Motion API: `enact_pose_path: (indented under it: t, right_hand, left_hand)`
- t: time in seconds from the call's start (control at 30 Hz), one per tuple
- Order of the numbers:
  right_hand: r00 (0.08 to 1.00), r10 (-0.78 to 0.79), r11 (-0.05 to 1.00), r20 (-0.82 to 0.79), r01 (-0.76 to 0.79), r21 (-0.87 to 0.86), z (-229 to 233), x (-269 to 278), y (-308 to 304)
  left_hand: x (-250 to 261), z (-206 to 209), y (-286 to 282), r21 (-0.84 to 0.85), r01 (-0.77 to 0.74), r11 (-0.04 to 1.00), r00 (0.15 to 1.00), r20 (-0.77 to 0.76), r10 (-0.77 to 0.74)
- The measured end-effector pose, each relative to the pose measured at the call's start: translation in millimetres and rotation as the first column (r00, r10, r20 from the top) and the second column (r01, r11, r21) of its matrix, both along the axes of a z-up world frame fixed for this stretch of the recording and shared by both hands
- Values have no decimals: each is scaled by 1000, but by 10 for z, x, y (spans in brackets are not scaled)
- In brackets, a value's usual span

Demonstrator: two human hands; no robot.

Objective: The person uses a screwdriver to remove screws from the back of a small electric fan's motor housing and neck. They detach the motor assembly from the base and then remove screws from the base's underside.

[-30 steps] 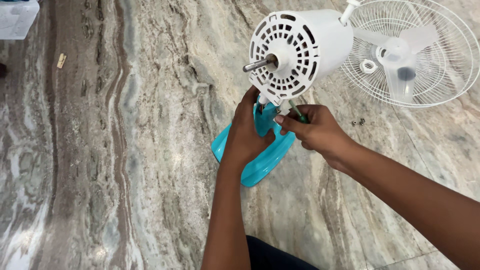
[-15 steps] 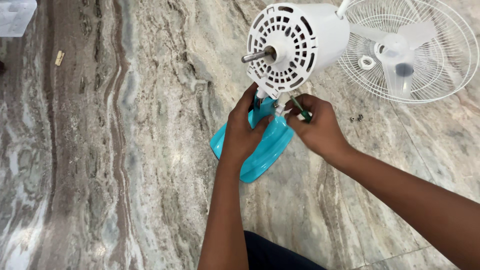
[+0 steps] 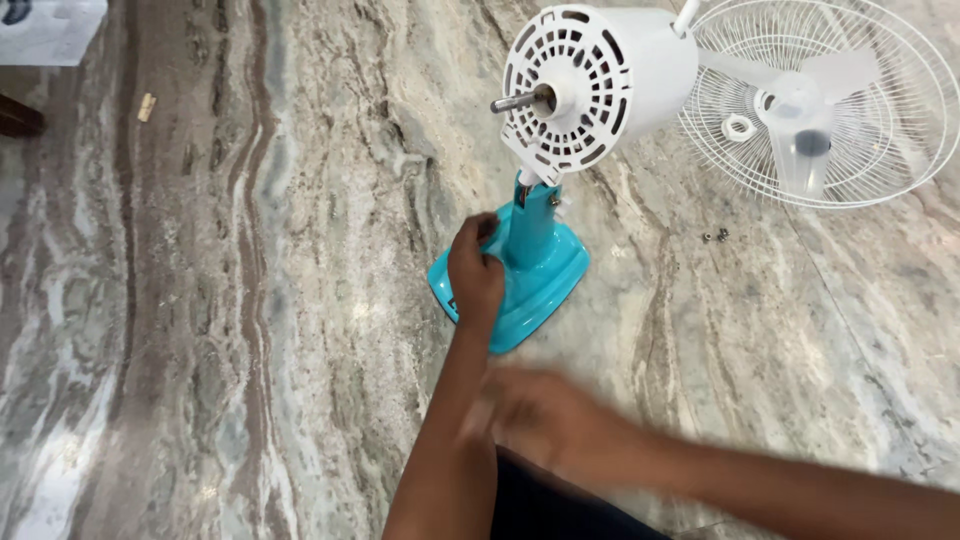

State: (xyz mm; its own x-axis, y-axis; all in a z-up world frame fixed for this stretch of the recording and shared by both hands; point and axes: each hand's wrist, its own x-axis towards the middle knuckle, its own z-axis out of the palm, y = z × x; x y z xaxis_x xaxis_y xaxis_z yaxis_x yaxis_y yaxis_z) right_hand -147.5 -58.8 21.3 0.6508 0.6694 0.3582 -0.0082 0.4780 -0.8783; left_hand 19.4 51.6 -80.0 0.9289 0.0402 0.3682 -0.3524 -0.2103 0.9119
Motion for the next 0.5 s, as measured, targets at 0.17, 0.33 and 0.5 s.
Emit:
enact_pose_path:
  t: [0.17,0.33,0.5]
  right_hand:
    - [490,144,868,860,355,-347,84,-104,150]
    - [267,203,834,942,457,-310,172,-233,265]
    - [289,246,770,925,521,-368,329,-65,83]
  left_hand:
    - [-43,-213,-22,13,-98,995,995,38,97]
    - [-3,-266,-19,-41,-140,989,987,-90,135]
    - [-30,-258,1,6,-104,995,989,-103,104]
